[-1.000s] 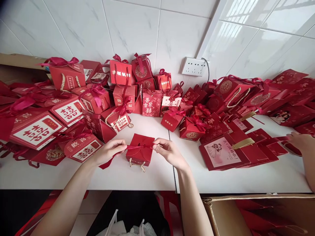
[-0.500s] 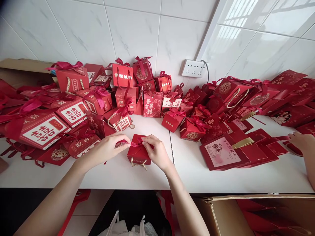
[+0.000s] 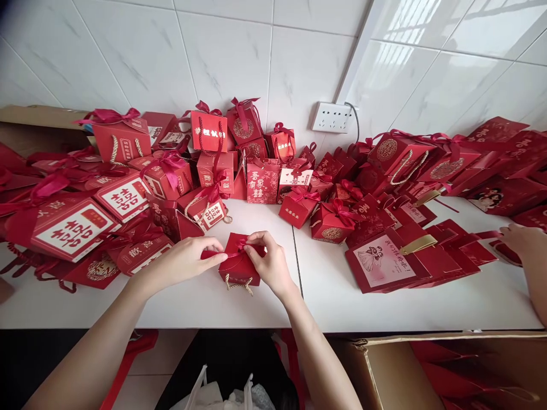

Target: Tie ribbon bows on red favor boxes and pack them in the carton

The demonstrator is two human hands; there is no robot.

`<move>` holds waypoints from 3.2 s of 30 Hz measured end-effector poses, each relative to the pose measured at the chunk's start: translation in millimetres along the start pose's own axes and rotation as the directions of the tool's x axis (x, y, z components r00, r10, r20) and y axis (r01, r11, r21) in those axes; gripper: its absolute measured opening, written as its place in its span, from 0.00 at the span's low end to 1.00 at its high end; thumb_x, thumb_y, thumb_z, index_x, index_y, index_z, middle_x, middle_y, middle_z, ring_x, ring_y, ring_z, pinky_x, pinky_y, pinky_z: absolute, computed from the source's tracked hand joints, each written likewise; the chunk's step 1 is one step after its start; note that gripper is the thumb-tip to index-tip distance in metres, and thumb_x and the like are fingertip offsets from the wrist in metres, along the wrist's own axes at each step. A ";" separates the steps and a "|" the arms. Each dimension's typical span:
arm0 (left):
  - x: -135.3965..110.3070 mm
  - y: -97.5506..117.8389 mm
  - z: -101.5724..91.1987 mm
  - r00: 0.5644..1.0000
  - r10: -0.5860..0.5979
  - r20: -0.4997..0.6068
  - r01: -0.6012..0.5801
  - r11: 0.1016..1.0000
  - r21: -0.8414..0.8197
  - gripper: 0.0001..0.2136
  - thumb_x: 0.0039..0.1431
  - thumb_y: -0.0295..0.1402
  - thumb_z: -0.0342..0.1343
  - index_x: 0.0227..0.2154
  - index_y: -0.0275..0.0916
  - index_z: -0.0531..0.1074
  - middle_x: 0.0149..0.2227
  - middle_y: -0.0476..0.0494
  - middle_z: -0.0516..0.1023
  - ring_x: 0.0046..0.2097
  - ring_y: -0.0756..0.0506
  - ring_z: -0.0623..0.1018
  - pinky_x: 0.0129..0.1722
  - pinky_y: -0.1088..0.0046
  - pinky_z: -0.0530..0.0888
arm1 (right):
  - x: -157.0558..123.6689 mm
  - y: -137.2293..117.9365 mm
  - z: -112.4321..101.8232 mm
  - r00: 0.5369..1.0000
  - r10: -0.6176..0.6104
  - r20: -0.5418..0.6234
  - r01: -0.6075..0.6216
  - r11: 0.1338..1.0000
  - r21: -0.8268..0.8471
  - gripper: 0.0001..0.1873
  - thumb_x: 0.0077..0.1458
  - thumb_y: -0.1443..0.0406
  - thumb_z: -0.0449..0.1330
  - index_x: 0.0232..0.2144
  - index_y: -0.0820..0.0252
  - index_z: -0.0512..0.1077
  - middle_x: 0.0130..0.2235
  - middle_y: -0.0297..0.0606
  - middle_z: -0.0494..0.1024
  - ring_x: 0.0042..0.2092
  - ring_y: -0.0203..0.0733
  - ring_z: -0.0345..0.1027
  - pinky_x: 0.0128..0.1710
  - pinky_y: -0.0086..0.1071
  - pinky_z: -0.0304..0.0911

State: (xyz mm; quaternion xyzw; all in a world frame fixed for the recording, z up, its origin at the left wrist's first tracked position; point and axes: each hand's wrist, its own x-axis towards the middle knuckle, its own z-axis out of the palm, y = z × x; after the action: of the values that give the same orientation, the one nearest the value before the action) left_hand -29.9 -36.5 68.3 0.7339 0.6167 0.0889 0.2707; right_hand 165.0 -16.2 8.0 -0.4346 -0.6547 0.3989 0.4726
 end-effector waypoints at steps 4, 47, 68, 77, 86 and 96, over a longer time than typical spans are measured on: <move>0.9 -1.9 -2.1 0.999 0.005 -0.045 -0.001 0.996 0.088 0.13 0.59 0.42 0.46 0.25 0.40 0.67 0.29 0.49 0.74 0.32 0.45 0.74 0.30 0.72 0.66 | 0.1 -3.0 0.9 0.999 0.040 0.019 -0.040 0.999 -0.004 0.07 0.53 0.63 0.58 0.36 0.57 0.72 0.37 0.38 0.79 0.39 0.41 0.73 0.39 0.33 0.67; 68.0 13.7 -17.0 0.906 0.424 -0.016 -0.424 0.904 -0.061 0.10 0.58 0.39 0.50 0.34 0.42 0.73 0.35 0.51 0.78 0.37 0.46 0.76 0.38 0.72 0.69 | 2.8 -4.5 -1.0 0.995 -0.001 0.104 0.007 0.998 -0.064 0.09 0.56 0.64 0.54 0.29 0.56 0.74 0.33 0.36 0.77 0.36 0.41 0.69 0.39 0.33 0.63; 37.8 -4.0 31.7 0.900 0.397 -0.180 -0.429 0.879 -0.208 0.08 0.55 0.36 0.51 0.29 0.38 0.71 0.42 0.42 0.74 0.49 0.42 0.71 0.52 0.64 0.67 | 1.0 -4.4 4.2 0.994 0.076 -0.080 -0.074 0.997 0.024 0.06 0.50 0.62 0.58 0.27 0.56 0.63 0.28 0.31 0.71 0.29 0.36 0.65 0.30 0.30 0.63; 40.0 -4.0 47.8 0.947 0.243 -0.209 -0.315 0.831 -0.459 0.14 0.58 0.40 0.48 0.28 0.39 0.76 0.48 0.41 0.72 0.54 0.42 0.69 0.58 0.62 0.64 | 3.0 -1.9 -0.7 0.999 0.047 0.019 -0.046 0.998 -0.040 0.06 0.54 0.62 0.57 0.28 0.56 0.66 0.29 0.33 0.74 0.31 0.38 0.67 0.33 0.32 0.64; 41.6 -4.0 48.2 0.965 0.159 -0.210 -0.254 0.771 -0.584 0.16 0.59 0.39 0.46 0.25 0.38 0.75 0.49 0.42 0.72 0.53 0.43 0.70 0.57 0.67 0.63 | -7.2 2.5 -5.7 0.963 -0.269 -0.023 0.254 0.932 -0.259 0.02 0.57 0.63 0.58 0.33 0.55 0.70 0.41 0.41 0.73 0.44 0.44 0.69 0.43 0.39 0.66; 41.2 -9.3 44.0 0.956 0.220 -0.194 -0.293 0.750 -0.592 0.16 0.61 0.42 0.46 0.28 0.37 0.74 0.50 0.41 0.73 0.54 0.42 0.70 0.56 0.65 0.64 | -12.6 4.9 -4.8 0.828 -0.555 0.079 0.490 0.650 -0.581 0.07 0.61 0.68 0.54 0.34 0.55 0.72 0.38 0.40 0.74 0.41 0.44 0.67 0.39 0.39 0.61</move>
State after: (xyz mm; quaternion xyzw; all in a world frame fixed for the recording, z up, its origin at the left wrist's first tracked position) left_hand -8.3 -9.0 18.3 0.6770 0.4613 0.3618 0.4450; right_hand 172.7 -26.1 1.1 -0.3700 -0.8148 0.0038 0.4463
